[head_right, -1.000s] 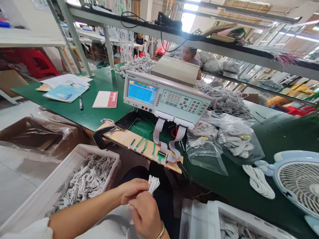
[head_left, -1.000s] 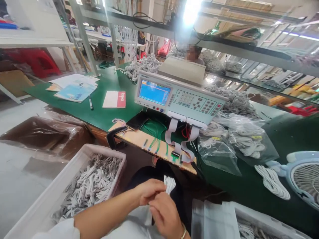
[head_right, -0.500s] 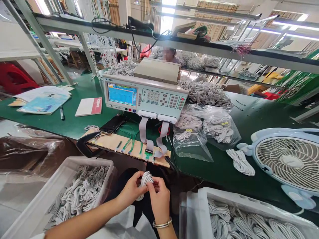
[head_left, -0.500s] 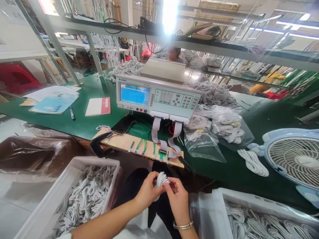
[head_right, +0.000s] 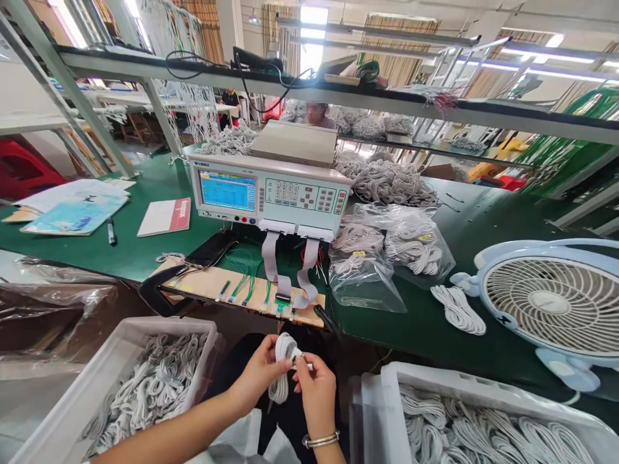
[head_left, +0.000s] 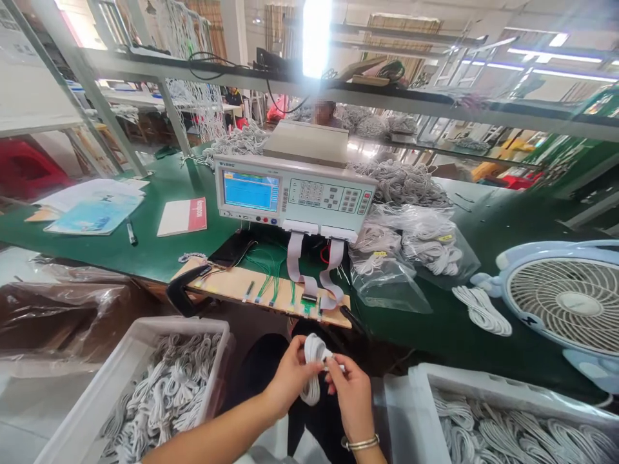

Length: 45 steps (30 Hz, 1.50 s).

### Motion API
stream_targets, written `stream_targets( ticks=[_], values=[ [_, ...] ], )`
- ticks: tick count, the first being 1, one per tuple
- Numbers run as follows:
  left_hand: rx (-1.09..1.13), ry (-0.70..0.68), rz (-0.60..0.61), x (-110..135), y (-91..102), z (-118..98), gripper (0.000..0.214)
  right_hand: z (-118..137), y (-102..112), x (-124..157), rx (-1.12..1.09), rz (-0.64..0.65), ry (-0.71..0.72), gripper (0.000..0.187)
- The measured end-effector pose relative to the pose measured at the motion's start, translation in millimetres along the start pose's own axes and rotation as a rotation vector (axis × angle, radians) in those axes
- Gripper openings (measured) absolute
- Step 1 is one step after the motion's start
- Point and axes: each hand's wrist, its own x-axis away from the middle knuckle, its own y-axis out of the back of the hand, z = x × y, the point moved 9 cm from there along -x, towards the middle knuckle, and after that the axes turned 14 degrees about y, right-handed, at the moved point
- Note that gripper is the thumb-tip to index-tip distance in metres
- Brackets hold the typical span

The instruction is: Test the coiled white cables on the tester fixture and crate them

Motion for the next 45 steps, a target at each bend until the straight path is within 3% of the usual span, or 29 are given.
stream_targets(
  ticks=[3, 7, 11, 15, 18, 21, 25, 29, 33, 39, 42, 45],
  values=[
    [0.129, 0.123, 0.032, 0.0, 2.7, 5.6, 0.052, -1.8, -1.6, -1.8, -0.051, -0.025, -0.021, 0.029],
    [-0.084, 0.031, 0.016, 5.3, 2.6, -11.6, 0.042, 8.8, -21.9, -6.6, -0.051, 0.175, -0.05, 0.027],
    [-0.113, 0.073, -0.099, -0.8, 9.4, -11.6, 0.036, 35.6, -35.6, -11.6, -0.127, 0.312, 0.047, 0.026],
    [-0.054, 0.007, -0.135, -12.8, 14.7, -17.2, 0.035, 33.8, -29.6, -24.1, -0.104, 0.235, 0.04, 0.028],
    [-0.177, -0.101, -0.142, -15.3, 17.9, -32.2, 0.031, 22.9, -26.7, -35.7, -0.108, 0.179, -0.014, 0.03],
    [-0.254, -0.007, -0.108, -17.4, 20.7, -35.4, 0.03, 22.8, -31.0, -44.8, -0.091, 0.213, 0.002, 0.027],
    [-0.176, 0.131, -0.05, -17.7, 23.7, -39.2, 0.03, 24.6, -35.9, -49.9, -0.109, 0.224, 0.009, 0.025],
    [-0.1, 0.204, 0.006, -18.2, 25.6, -41.6, 0.029, 14.1, -42.5, -48.3, -0.228, 0.165, -0.078, 0.023],
    [-0.043, 0.209, -0.001, -18.3, 29.4, -43.9, 0.028, 9.9, -40.1, -46.8, -0.249, 0.07, -0.082, 0.026],
    [0.106, 0.153, -0.082, -18.1, 23.8, -40.8, 0.024, 29.7, -24.9, -39.9, 0.057, 0.188, 0.102, 0.03],
    [0.269, 0.119, -0.127, -16.7, 21.5, -33.4, 0.025, 23.1, -18.6, -30.5, 0.035, 0.183, 0.063, 0.032],
    [0.381, 0.124, -0.085, -17.9, 16.9, -25.6, 0.026, 10.7, -18.2, -23.4, -0.099, 0.135, -0.022, 0.034]
  ],
)
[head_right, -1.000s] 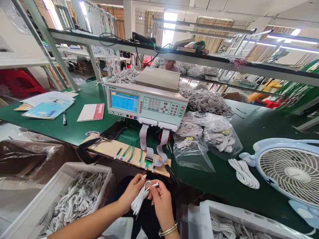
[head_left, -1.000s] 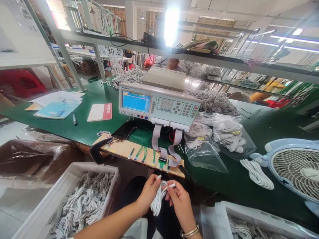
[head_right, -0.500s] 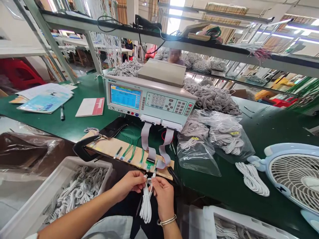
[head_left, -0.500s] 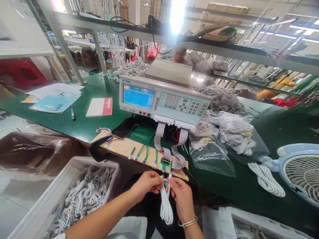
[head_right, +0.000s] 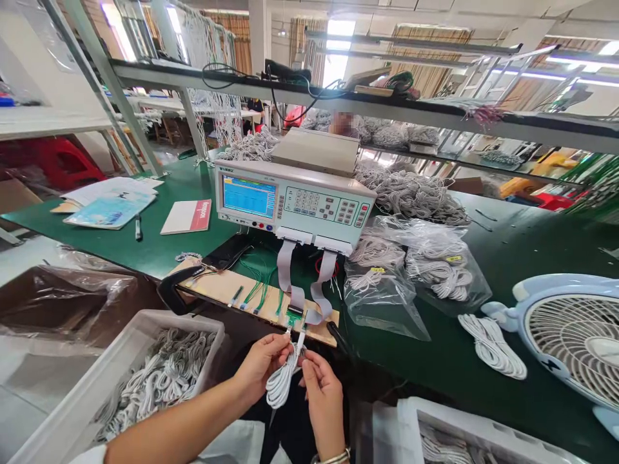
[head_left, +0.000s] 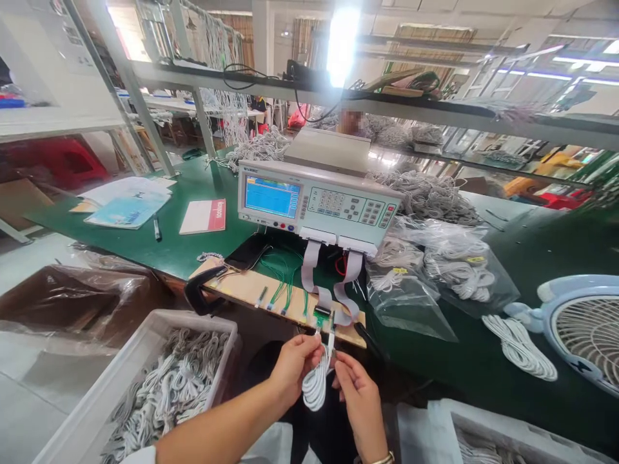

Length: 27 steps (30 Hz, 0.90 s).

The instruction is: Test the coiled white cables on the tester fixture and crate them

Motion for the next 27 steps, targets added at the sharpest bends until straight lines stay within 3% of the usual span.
stream_targets(
  ticks=[6, 10, 15, 19, 23, 27],
  values=[
    [-0.135, 0.014, 0.04, 0.1, 0.9, -8.7, 0.03, -3.7, -7.8, -8.3, -0.23, -0.067, -0.089, 0.029],
    [-0.334, 0.027, 0.045, 3.2, -5.4, -18.8, 0.04, -0.5, -15.4, -17.9, -0.151, -0.005, -0.156, 0.029],
    [-0.432, -0.035, -0.01, -2.1, -10.3, -28.0, 0.047, -9.7, -15.6, -27.0, -0.032, 0.051, -0.176, 0.038],
    [-0.431, -0.047, -0.007, -5.9, -11.3, -29.9, 0.045, -17.5, -17.8, -33.7, 0.038, 0.098, -0.183, 0.048],
    [-0.388, -0.033, 0.009, 2.2, -12.4, -25.2, 0.041, 1.9, -24.2, -35.8, 0.096, 0.102, -0.083, 0.045],
    [-0.23, 0.035, 0.019, 15.1, -11.3, -2.1, 0.034, 12.3, -27.0, -20.8, 0.111, 0.057, -0.055, 0.04]
  ],
)
